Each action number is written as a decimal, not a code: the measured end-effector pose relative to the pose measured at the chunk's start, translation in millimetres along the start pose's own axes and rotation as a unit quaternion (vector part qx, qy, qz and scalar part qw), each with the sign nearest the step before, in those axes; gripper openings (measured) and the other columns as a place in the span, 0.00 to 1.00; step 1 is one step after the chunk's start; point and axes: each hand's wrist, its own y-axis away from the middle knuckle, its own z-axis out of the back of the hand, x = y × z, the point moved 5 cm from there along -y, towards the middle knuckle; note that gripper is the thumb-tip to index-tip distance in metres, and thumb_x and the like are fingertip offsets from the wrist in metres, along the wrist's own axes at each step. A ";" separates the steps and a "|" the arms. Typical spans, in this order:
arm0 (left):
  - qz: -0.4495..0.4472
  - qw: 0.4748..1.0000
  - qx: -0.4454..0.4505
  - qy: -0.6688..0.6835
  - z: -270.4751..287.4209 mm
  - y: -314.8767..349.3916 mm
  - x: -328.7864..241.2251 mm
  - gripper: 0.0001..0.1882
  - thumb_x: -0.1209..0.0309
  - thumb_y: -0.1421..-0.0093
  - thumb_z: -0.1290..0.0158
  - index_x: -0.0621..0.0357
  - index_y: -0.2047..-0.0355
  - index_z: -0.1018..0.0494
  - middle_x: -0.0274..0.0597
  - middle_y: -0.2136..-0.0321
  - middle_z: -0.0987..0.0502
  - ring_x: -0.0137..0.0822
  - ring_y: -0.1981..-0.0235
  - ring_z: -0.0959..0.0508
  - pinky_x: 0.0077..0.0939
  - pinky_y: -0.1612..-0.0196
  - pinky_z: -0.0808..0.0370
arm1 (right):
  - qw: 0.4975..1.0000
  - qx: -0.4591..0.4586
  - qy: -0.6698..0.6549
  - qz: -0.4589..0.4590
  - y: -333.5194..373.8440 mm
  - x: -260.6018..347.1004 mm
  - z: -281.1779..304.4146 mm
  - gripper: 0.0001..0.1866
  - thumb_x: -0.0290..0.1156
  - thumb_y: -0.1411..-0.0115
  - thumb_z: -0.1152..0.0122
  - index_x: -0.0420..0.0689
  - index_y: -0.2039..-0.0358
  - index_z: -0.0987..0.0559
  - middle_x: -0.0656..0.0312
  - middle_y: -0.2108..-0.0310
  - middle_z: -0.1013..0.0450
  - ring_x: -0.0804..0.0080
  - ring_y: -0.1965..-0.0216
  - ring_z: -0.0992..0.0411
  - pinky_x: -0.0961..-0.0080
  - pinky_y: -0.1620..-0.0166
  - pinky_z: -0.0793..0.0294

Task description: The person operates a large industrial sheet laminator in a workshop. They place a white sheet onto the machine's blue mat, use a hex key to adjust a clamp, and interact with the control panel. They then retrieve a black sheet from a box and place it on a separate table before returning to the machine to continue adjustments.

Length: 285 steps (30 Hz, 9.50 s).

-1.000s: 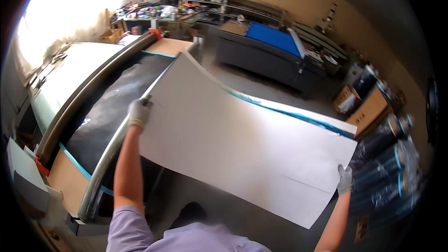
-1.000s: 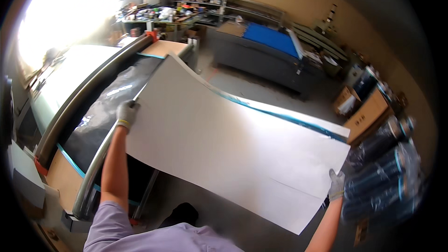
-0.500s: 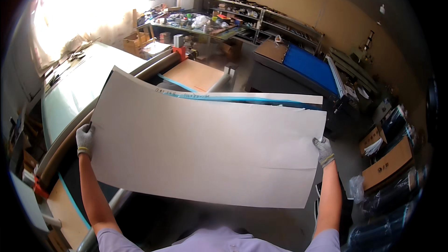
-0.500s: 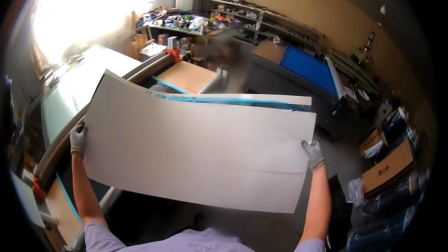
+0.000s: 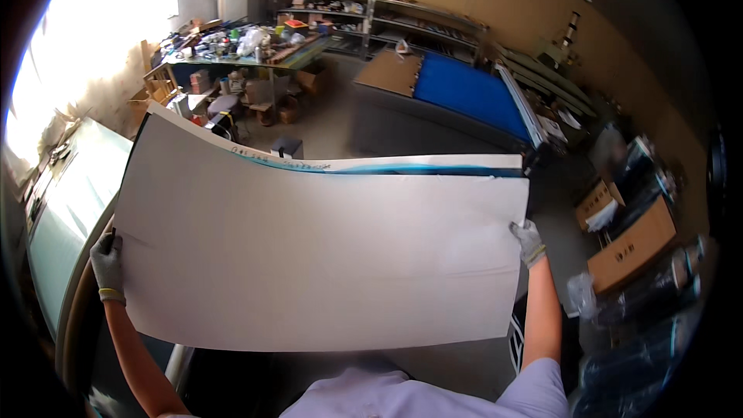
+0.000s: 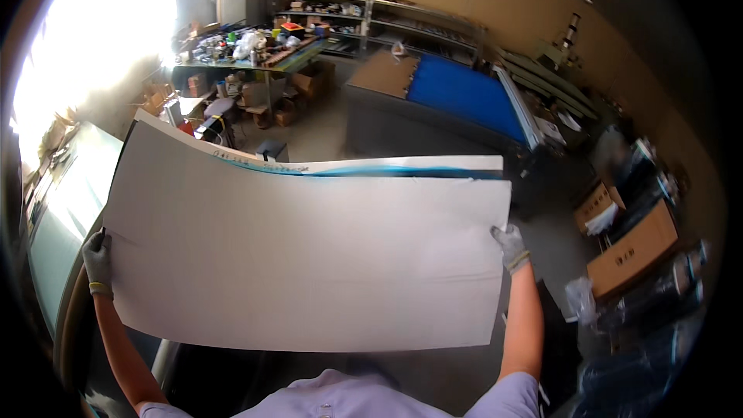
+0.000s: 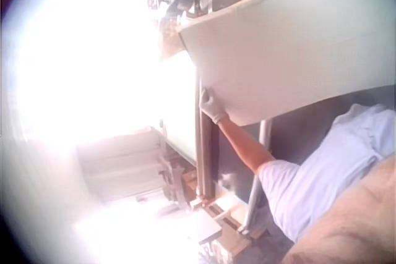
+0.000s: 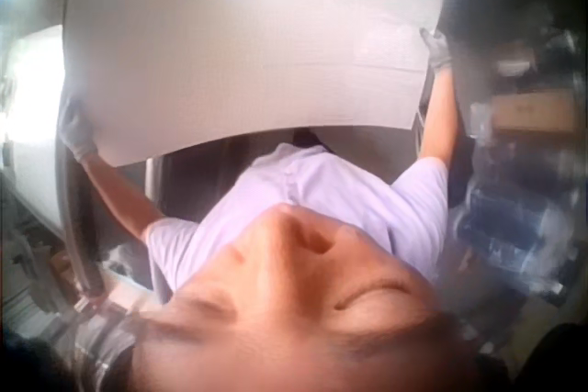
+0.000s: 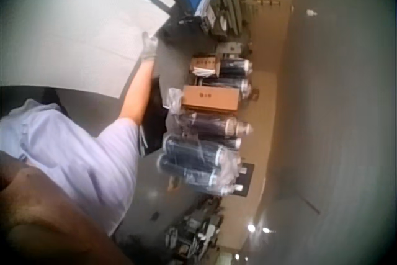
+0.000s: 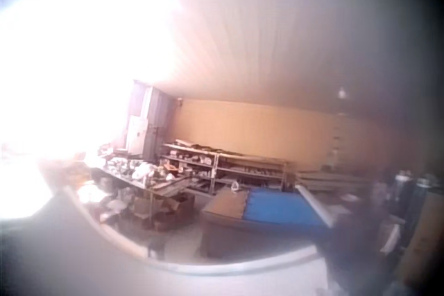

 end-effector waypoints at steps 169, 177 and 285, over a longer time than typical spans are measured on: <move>0.269 0.793 0.495 0.232 -1922.9 -17.0 -649.9 0.16 0.83 0.47 0.49 0.64 0.56 0.29 0.44 0.62 0.23 0.33 0.65 0.24 0.29 0.63 0.24 | 0.931 -0.265 0.054 -0.244 -1022.5 -283.3 562.5 0.09 0.25 0.40 0.42 0.41 0.58 0.21 0.63 0.80 0.27 0.76 0.84 0.27 0.76 0.81 0.28; 0.125 0.836 0.505 0.173 -2072.3 -72.7 -626.8 0.34 0.91 0.49 0.58 0.64 0.40 0.36 0.45 0.49 0.24 0.38 0.51 0.22 0.25 0.48 0.27 | 0.981 -0.104 0.166 -0.012 -994.0 -204.3 662.4 0.15 0.32 0.36 0.42 0.43 0.50 0.23 0.63 0.71 0.24 0.80 0.81 0.28 0.79 0.76 0.28; 0.010 0.720 0.500 -0.482 -2079.4 117.3 -790.1 0.52 0.82 0.47 0.50 0.21 0.30 0.59 0.48 0.28 0.61 0.71 0.33 0.50 0.49 0.39 0.31 | 0.842 -0.121 0.525 0.033 -1258.5 -442.1 1105.2 0.18 0.38 0.41 0.40 0.53 0.50 0.23 0.47 0.34 0.43 0.36 0.36 0.44 0.39 0.37 0.48</move>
